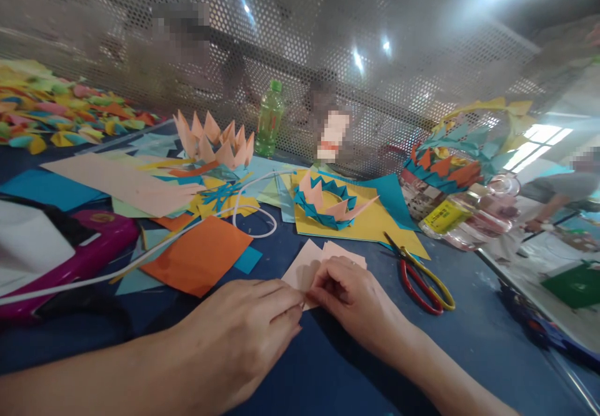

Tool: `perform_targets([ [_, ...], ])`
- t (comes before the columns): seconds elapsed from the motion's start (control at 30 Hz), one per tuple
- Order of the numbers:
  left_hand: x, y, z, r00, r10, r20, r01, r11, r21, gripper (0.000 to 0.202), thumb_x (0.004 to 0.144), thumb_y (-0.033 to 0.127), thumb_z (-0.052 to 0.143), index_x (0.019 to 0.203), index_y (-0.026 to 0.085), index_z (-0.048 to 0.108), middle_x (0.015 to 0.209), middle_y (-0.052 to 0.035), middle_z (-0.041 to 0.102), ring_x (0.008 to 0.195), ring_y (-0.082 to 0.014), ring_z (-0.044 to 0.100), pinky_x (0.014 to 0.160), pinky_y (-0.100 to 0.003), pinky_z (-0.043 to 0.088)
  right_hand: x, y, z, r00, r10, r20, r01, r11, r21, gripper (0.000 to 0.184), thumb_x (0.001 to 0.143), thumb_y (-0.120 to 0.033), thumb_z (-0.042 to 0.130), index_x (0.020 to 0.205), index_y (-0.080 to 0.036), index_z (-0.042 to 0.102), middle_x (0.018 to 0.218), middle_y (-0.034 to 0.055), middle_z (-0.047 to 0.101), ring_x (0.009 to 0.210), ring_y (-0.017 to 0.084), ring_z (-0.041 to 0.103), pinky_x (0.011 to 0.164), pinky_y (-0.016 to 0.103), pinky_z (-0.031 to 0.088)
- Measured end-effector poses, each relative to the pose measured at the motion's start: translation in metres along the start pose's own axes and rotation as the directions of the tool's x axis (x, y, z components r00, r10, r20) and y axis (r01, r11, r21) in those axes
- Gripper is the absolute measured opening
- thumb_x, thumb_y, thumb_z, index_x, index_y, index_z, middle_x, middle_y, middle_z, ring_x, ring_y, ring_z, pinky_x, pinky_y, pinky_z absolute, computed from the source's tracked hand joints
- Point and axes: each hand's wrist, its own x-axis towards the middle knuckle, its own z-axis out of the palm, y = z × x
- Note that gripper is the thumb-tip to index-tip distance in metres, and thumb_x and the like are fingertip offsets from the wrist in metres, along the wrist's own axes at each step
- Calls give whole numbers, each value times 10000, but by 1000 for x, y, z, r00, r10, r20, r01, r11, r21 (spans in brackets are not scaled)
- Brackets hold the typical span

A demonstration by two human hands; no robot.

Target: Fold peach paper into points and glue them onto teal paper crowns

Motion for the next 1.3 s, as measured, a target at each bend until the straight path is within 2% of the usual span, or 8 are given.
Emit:
perform_targets([
  [0.07, 3, -1, -1, 999, 31, -27, -32, 999, -5, 508, 1015, 142, 181, 938, 166, 683, 856, -38, 707, 723, -160, 635, 633, -293, 495, 0, 0, 0, 1000, -2, -1, 2, 1000, 0, 128, 865, -169, 643, 759, -194, 577, 768, -19, 595, 738, 129, 531, 666, 252, 374],
  [0.13, 6, -2, 0, 1000, 12, -18, -12, 1000, -11, 490, 1022, 160, 173, 1029, 147, 663, 907, -45, 711, 772, -178, 650, 650, -314, 505, 1, 1, 0, 1000, -4, -4, 4, 1000, -2, 129, 864, -186, 652, 760, -195, 576, 758, -22, 589, 722, 126, 527, 657, 251, 372],
  [0.3, 2, -5, 11, 991, -46, 129, 55, 996, -67, 256, 997, 258, 396, 1098, 187, 620, 1029, -46, 672, 878, -218, 645, 725, -355, 533, 1, 0, 0, 1000, 11, -3, -11, 1000, 13, 146, 870, -218, 655, 752, -197, 572, 751, -24, 590, 712, 122, 532, 663, 252, 379],
  [0.47, 2, -4, 11, 969, -97, 228, 124, 987, -106, 190, 948, 244, 516, 1103, 199, 614, 1042, -40, 654, 908, -236, 638, 751, -381, 545, -1, -1, 0, 1000, 27, -7, -26, 999, 44, 74, 855, -213, 645, 836, -203, 574, 794, -14, 592, 756, 134, 547, 717, 269, 408],
  [0.63, 7, -3, 7, 966, -103, 237, 129, 987, -95, 152, 937, 216, 523, 1043, 189, 628, 1027, -41, 651, 920, -234, 635, 747, -361, 537, -3, -1, -2, 998, 58, 9, -58, 996, 74, 166, 843, -191, 626, 990, -206, 551, 849, 0, 610, 797, 150, 558, 753, 292, 424],
  [0.83, 7, -4, 9, 967, -86, 241, 109, 990, -84, 168, 907, 185, 553, 1056, 206, 629, 1010, -25, 651, 880, -217, 638, 719, -333, 521, -5, -1, -8, 998, 40, 38, -44, 994, 98, 168, 862, -127, 554, 1010, -202, 530, 890, 3, 584, 817, 142, 556, 779, 295, 430],
  [1.0, 6, -3, 6, 982, -74, 172, 88, 993, -74, 187, 915, 191, 539, 1073, 203, 638, 994, -22, 662, 874, -217, 645, 732, -345, 518, -7, 2, -10, 998, -29, 52, 24, 996, 82, 328, 826, 8, 474, 1074, -204, 511, 911, 14, 576, 902, 157, 541, 838, 309, 427],
  [1.3, 7, -4, 5, 989, -56, 139, 67, 995, -76, 219, 953, 196, 455, 1034, 193, 658, 979, -41, 663, 854, -194, 645, 723, -308, 515, -9, 5, -16, 993, -49, 110, 40, 996, 79, 378, 802, 30, 465, 1092, -209, 512, 1041, 44, 577, 969, 168, 531, 871, 324, 429],
])
